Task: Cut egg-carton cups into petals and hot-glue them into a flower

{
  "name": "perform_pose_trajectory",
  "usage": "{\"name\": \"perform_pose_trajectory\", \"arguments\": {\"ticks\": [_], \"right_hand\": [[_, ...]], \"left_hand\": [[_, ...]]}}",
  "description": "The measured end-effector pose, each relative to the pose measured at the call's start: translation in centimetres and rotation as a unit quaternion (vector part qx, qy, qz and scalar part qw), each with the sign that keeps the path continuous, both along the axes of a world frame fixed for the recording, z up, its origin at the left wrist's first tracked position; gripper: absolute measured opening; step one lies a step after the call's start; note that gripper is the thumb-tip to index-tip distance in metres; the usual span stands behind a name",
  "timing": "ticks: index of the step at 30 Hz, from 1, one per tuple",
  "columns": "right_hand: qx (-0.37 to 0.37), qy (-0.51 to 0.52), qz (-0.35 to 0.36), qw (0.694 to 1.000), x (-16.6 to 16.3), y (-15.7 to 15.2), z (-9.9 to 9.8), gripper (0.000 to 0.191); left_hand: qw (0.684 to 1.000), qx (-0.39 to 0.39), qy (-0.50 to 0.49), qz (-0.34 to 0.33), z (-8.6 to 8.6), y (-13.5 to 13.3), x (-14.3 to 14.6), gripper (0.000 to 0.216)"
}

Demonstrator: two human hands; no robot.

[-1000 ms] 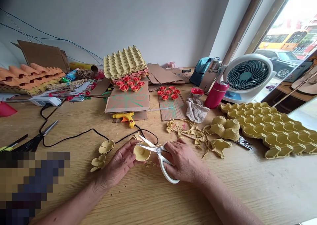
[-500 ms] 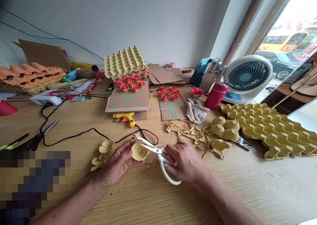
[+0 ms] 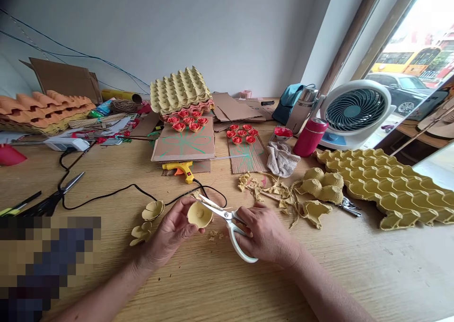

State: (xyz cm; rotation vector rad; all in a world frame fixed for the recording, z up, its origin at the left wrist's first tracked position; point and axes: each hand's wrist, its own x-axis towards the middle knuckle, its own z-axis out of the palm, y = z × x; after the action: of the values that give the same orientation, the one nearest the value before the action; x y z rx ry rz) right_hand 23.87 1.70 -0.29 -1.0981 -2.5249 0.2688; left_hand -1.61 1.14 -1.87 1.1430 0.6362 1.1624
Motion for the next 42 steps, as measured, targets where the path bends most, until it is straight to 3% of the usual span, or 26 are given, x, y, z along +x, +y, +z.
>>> {"name": "perform_pose_trajectory", "arguments": {"ticks": [7, 18, 24, 31, 36, 42], "right_hand": [[-0.001, -0.01, -0.007, 1.0, -0.4, 0.0, 0.71, 0.021], [-0.006, 0.021, 0.014, 1.0, -0.05, -0.07, 0.48, 0.025], [-0.002, -0.001, 0.015, 1.0, 0.17, -0.18, 0.59, 0.028], [0.004, -0.013, 0.014, 1.0, 0.2, -0.35, 0.48, 0.027], [0.018, -0.01, 0.004, 1.0, 0.06, -0.26, 0.19, 0.026], [0.002, -0.01, 0.004, 1.0, -0.13, -0.11, 0.0, 0.026]], "left_hand": [[0.999, 0.014, 0.017, -0.049, 0.01, 0.08, 0.06, 0.034], [0.997, -0.014, -0.004, -0.073, 0.01, 0.18, -0.1, 0.035], [0.998, -0.035, -0.007, -0.046, 0.08, 0.11, -0.51, 0.035], [0.992, -0.095, -0.076, -0.031, 0.14, 0.23, -0.87, 0.028], [0.994, -0.082, -0.067, -0.024, 0.54, 0.16, -0.59, 0.043], [0.998, -0.061, -0.028, -0.018, 0.56, 0.27, -0.4, 0.036]]}}
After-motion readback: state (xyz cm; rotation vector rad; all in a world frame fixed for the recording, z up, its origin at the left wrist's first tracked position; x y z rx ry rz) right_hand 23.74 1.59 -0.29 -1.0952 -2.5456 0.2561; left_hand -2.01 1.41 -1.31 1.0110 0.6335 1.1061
